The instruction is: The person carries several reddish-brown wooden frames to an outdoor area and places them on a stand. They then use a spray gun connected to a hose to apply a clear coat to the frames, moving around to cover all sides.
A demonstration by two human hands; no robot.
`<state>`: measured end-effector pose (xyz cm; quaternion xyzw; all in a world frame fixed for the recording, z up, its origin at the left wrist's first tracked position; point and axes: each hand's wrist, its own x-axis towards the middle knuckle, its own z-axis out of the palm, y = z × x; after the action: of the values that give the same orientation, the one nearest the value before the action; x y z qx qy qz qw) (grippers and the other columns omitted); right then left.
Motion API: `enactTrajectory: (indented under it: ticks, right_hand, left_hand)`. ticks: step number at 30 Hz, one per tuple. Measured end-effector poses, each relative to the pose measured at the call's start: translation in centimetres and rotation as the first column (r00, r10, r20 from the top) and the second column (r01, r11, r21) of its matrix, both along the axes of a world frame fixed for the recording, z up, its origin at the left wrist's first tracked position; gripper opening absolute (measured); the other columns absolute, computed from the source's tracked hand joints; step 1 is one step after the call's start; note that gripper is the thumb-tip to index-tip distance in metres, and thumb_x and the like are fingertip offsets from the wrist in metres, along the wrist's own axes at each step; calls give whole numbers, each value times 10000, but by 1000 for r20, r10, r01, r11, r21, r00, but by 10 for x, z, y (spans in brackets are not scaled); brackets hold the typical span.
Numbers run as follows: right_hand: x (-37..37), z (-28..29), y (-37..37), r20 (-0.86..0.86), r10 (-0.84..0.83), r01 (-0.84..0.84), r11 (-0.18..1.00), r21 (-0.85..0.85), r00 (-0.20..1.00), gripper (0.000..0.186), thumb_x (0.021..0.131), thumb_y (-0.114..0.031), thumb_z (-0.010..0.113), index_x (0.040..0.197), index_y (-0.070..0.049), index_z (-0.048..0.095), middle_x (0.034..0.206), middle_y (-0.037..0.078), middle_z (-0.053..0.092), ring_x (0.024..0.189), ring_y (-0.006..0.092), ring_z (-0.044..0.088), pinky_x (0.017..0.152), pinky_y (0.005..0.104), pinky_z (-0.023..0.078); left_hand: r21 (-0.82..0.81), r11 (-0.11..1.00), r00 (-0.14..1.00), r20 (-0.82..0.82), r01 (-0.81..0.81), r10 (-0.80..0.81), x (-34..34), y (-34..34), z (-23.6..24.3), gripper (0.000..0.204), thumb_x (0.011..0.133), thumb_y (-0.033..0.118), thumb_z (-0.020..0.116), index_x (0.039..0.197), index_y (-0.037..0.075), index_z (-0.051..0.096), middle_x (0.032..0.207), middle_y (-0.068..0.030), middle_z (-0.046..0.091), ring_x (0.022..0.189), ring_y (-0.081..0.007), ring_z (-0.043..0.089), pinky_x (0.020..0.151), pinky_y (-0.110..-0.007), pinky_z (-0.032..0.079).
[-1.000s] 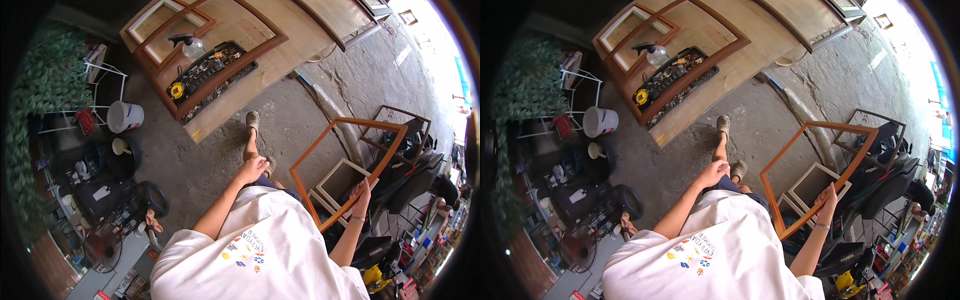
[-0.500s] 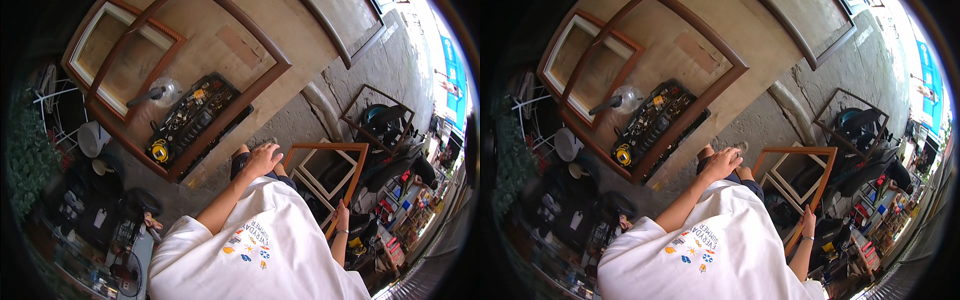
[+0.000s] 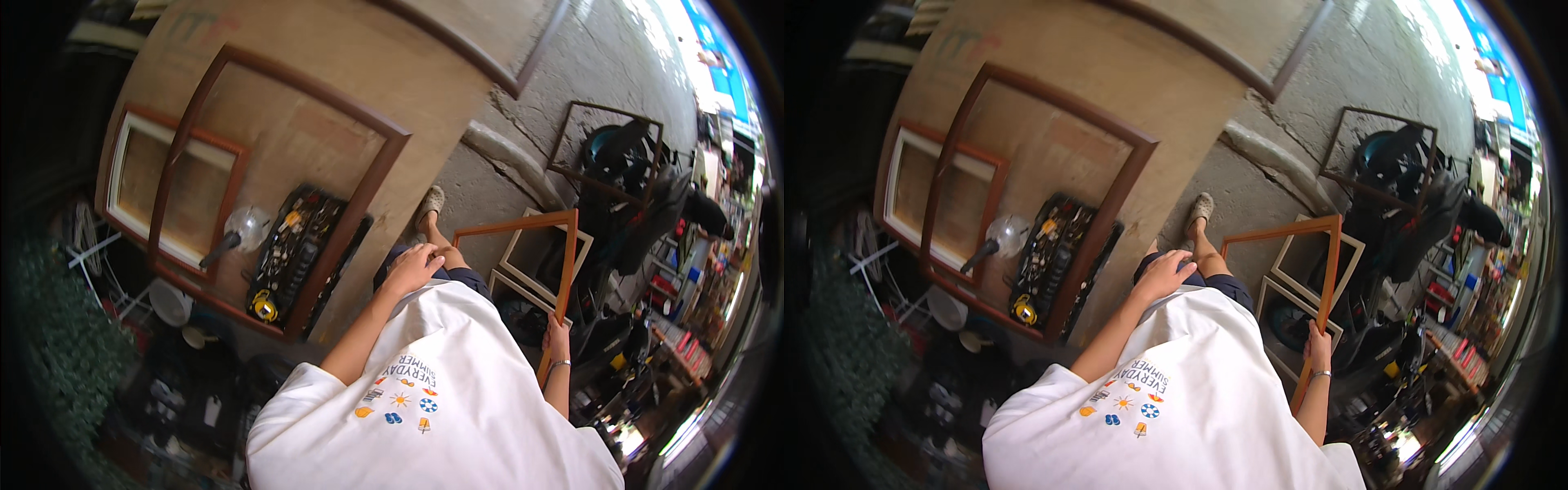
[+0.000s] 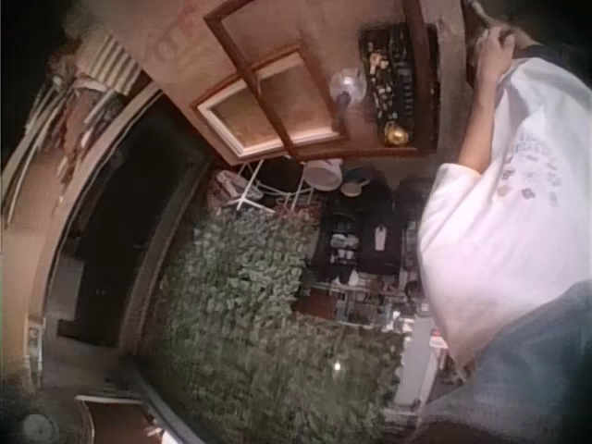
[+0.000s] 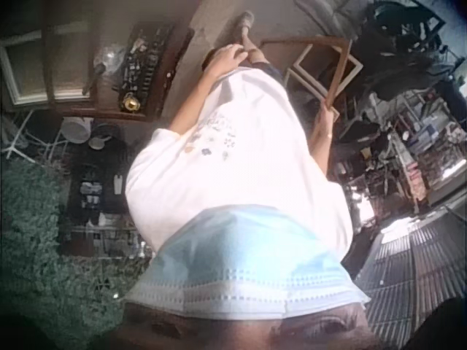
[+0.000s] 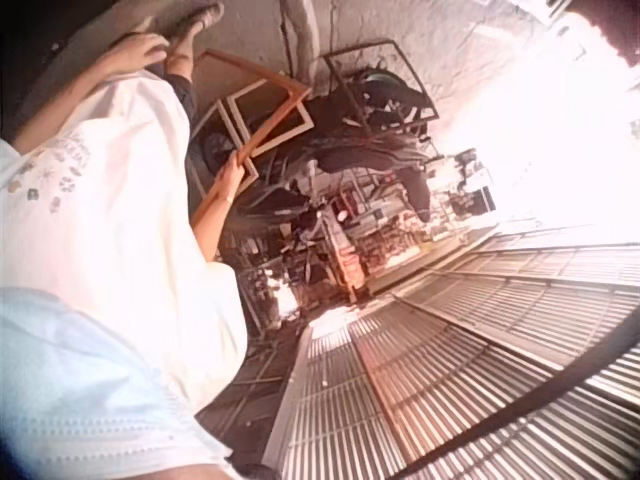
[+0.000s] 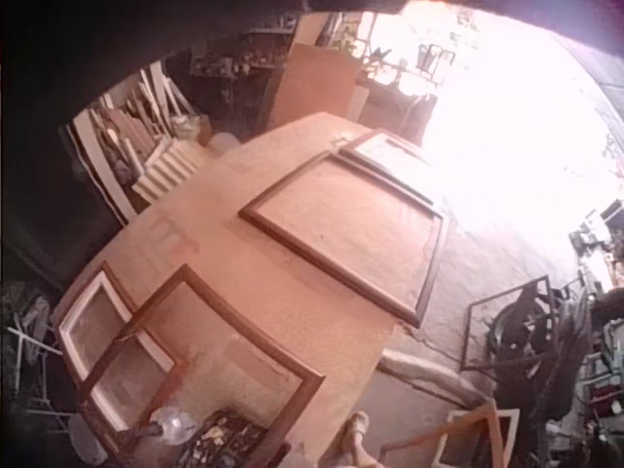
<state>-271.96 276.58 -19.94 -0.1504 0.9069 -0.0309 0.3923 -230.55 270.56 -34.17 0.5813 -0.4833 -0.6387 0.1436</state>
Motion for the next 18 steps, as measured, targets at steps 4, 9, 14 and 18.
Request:
enactTrajectory:
  ticks: [4, 9, 14, 18]
  right_hand:
    - [-13, -3, -4, 19, -27, 28, 995, -95, 999, 481, 943, -485, 630, 669, -160, 404, 484, -31, 375, 360, 124, 402, 360, 297, 336]
    - [-27, -7, -26, 29, -88, 92, 972, -217, 996, 475, 951, -489, 625, 681, -164, 407, 492, -46, 366, 366, 92, 380, 356, 277, 322]
    - [-57, -7, -87, 103, -97, 129, 921, -368, 990, 464, 958, -483, 626, 699, -157, 421, 499, -60, 364, 372, 58, 379, 345, 237, 304]
    - [-96, -17, -160, 127, -39, 95, 876, -473, 991, 452, 963, -474, 627, 708, -154, 435, 507, -75, 353, 380, 36, 368, 345, 216, 283]
  left_hand:
    - [-2, 999, 999, -3, 38, -38, -19, -26, 3, 480, 994, 417, 520, 1281, 36, 574, 1290, -172, 611, 1203, -334, 577, 1020, -411, 447]
    - [5, 993, 993, 5, 121, -121, -49, -69, -2, 485, 994, 411, 523, 1277, 20, 572, 1290, -175, 614, 1192, -332, 587, 1007, -399, 456]
    - [27, 989, 988, 46, 146, -147, -101, -130, -2, 456, 987, 354, 563, 1283, 8, 583, 1254, -189, 644, 1160, -311, 622, 978, -380, 483]
    - [31, 983, 981, 61, 181, -182, -162, -197, -4, 470, 991, 369, 556, 1287, 5, 581, 1245, -191, 651, 1137, -318, 636, 973, -384, 487]
